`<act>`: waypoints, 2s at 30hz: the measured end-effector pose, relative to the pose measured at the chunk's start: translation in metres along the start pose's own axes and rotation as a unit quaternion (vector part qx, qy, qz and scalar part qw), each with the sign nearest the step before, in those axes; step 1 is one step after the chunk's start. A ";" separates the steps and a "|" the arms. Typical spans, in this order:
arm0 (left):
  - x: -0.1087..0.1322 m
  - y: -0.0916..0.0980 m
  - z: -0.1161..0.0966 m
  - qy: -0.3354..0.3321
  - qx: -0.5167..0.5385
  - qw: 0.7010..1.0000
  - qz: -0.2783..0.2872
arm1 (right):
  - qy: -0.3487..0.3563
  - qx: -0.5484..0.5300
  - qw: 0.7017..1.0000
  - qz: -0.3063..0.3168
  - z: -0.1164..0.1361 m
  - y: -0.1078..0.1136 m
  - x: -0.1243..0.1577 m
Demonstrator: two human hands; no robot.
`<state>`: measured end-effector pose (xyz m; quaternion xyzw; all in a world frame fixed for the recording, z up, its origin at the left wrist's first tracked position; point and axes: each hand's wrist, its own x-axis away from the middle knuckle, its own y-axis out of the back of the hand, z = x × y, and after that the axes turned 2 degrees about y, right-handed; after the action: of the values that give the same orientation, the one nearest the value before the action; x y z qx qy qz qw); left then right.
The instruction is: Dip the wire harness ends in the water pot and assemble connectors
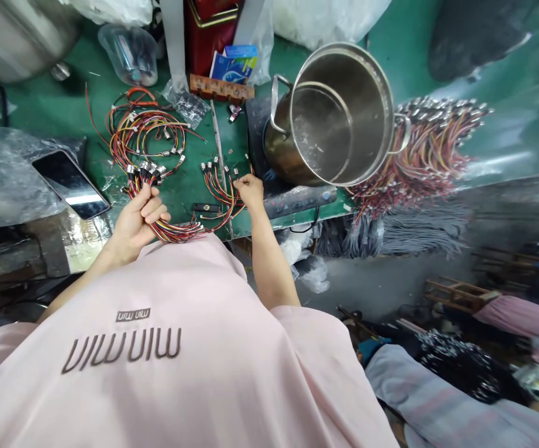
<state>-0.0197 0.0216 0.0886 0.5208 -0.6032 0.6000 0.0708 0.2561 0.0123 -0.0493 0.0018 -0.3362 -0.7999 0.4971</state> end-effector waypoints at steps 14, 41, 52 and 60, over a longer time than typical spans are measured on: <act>-0.006 -0.001 0.002 -0.013 -0.003 1.000 -0.021 | 0.003 0.319 0.946 0.065 0.020 -0.010 0.005; -0.039 -0.006 0.034 -0.120 0.019 0.986 -0.113 | 0.226 0.068 0.928 0.287 0.143 -0.037 0.095; -0.030 -0.002 0.022 -0.044 -0.009 0.997 -0.058 | 0.031 0.357 0.932 0.061 0.048 0.018 0.018; -0.021 -0.001 0.022 -0.039 -0.001 0.997 -0.063 | -0.033 0.233 0.972 0.013 0.027 0.000 0.000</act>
<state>0.0022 0.0162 0.0683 0.5802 -0.5722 0.5733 0.0852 0.2466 0.0267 -0.0286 0.0866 -0.5294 -0.6927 0.4821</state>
